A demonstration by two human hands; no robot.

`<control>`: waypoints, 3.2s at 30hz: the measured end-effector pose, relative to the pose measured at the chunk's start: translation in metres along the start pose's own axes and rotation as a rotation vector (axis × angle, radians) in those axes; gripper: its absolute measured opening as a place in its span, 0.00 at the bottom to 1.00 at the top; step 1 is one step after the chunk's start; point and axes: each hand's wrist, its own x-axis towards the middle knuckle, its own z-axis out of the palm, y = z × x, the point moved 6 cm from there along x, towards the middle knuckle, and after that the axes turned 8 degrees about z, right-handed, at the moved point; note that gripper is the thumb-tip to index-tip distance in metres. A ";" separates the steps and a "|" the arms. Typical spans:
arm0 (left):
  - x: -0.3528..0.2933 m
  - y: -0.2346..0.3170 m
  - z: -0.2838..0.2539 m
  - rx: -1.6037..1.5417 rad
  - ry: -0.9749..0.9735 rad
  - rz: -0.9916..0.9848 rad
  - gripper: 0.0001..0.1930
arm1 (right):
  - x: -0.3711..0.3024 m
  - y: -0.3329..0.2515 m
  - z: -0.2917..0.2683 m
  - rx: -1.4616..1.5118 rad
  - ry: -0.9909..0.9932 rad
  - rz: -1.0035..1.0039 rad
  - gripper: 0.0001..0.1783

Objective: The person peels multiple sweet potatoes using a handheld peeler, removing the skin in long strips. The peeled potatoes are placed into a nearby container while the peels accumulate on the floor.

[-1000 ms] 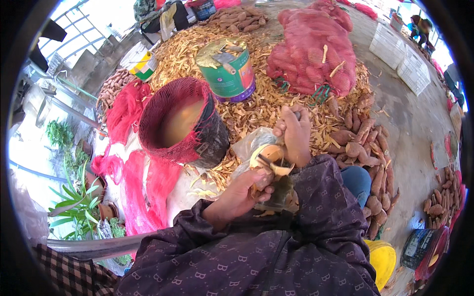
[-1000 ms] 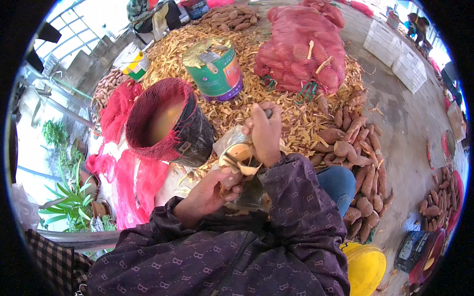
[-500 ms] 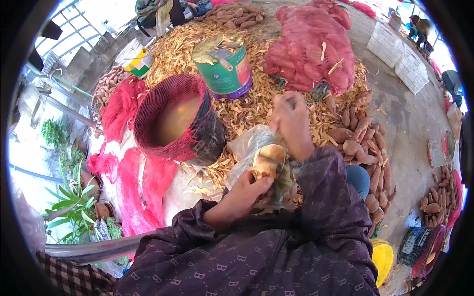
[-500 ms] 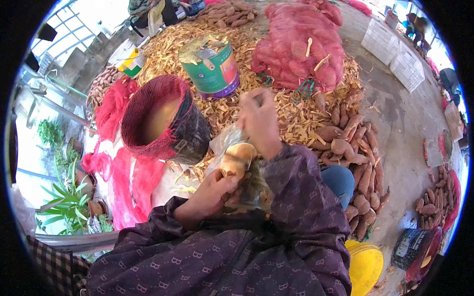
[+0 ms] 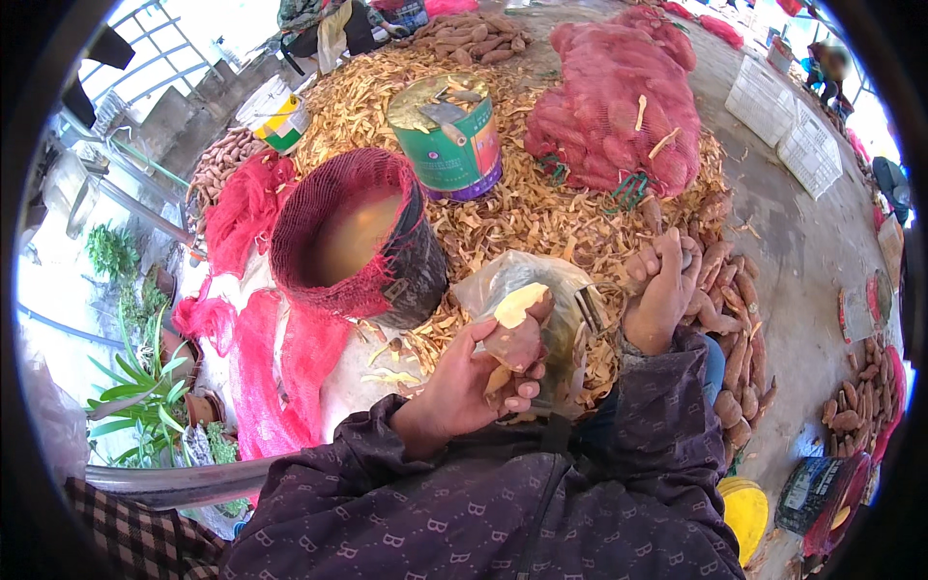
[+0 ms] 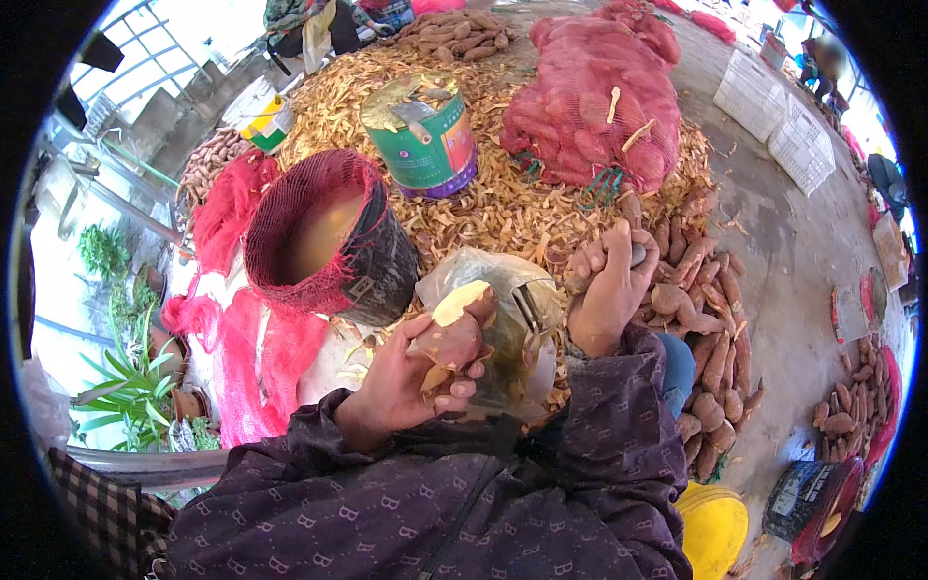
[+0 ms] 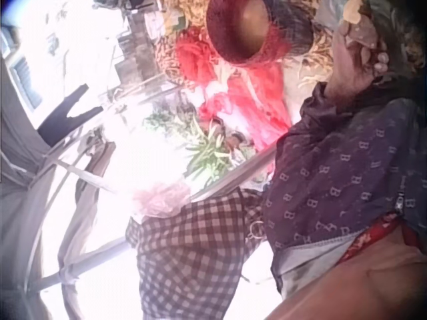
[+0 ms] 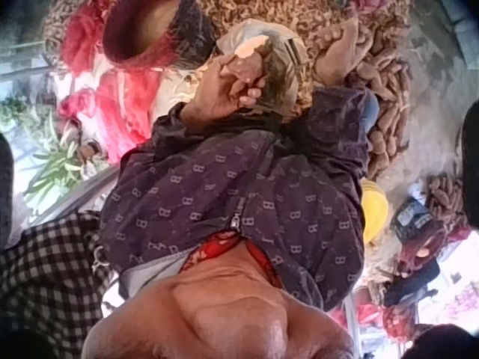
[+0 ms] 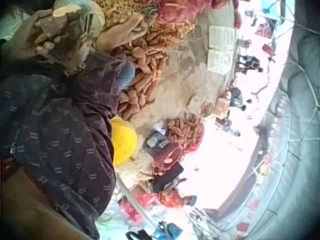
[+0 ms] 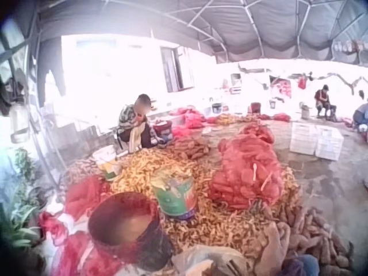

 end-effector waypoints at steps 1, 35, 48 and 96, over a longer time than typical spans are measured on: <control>0.000 -0.002 -0.002 -0.010 0.016 -0.013 0.28 | -0.001 -0.002 0.004 0.026 -0.015 0.017 0.09; 0.001 -0.015 -0.012 -0.085 0.013 -0.086 0.27 | -0.035 0.066 0.046 -0.144 -0.154 0.314 0.09; 0.000 -0.010 -0.007 -0.122 0.068 -0.059 0.28 | 0.035 -0.003 0.070 -0.582 -0.140 -0.563 0.12; 0.010 -0.013 -0.026 -0.499 -0.165 -0.142 0.35 | 0.013 0.086 0.058 -0.040 -0.121 0.358 0.08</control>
